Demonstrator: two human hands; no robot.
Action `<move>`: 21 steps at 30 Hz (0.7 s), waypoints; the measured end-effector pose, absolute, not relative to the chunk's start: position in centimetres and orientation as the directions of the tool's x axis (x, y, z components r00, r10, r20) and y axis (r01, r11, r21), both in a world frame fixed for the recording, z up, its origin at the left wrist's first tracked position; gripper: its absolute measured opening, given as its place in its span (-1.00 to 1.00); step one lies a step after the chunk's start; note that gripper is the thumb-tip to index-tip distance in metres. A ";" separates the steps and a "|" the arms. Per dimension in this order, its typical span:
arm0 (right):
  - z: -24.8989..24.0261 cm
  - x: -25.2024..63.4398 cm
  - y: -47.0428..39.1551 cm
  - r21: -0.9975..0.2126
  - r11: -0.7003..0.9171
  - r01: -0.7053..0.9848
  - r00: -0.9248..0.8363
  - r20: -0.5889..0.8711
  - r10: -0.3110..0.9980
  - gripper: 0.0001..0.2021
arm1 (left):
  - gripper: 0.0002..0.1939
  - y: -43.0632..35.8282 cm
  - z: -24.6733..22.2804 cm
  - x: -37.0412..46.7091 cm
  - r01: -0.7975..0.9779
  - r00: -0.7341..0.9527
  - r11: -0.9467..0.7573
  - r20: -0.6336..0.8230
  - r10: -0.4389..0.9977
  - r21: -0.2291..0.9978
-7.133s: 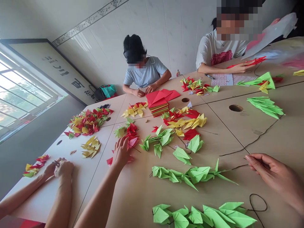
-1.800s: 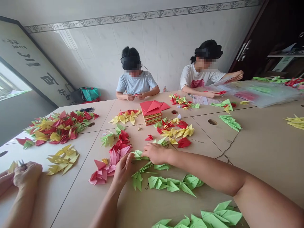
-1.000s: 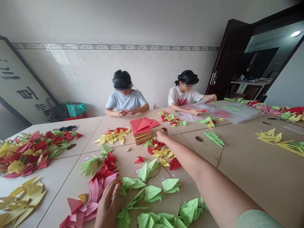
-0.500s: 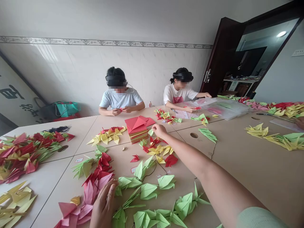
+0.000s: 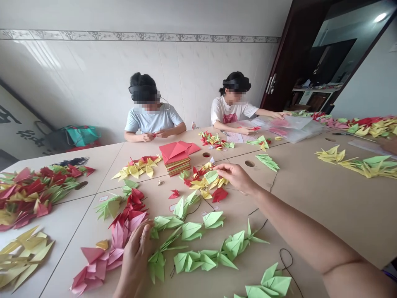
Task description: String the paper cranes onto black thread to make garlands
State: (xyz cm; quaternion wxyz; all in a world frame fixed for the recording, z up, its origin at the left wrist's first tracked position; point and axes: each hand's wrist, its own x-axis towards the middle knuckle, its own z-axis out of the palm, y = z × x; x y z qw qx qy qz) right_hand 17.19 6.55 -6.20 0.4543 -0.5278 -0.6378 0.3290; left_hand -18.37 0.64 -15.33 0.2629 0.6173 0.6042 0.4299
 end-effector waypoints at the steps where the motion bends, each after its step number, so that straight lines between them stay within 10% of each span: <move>1: -6.0 17.3 5.7 -0.907 0.229 0.352 -0.024 0.236 0.971 -0.76 | -0.47 0.6 -15.3 -18.4 0.527 -0.097 -0.135 0.218 0.971 0.839; 21: -9.5 14.9 5.6 -0.938 0.115 0.327 -0.192 0.054 0.980 -0.94 | -0.46 0.3 -14.5 -17.7 0.530 -0.114 -0.106 0.195 0.974 0.841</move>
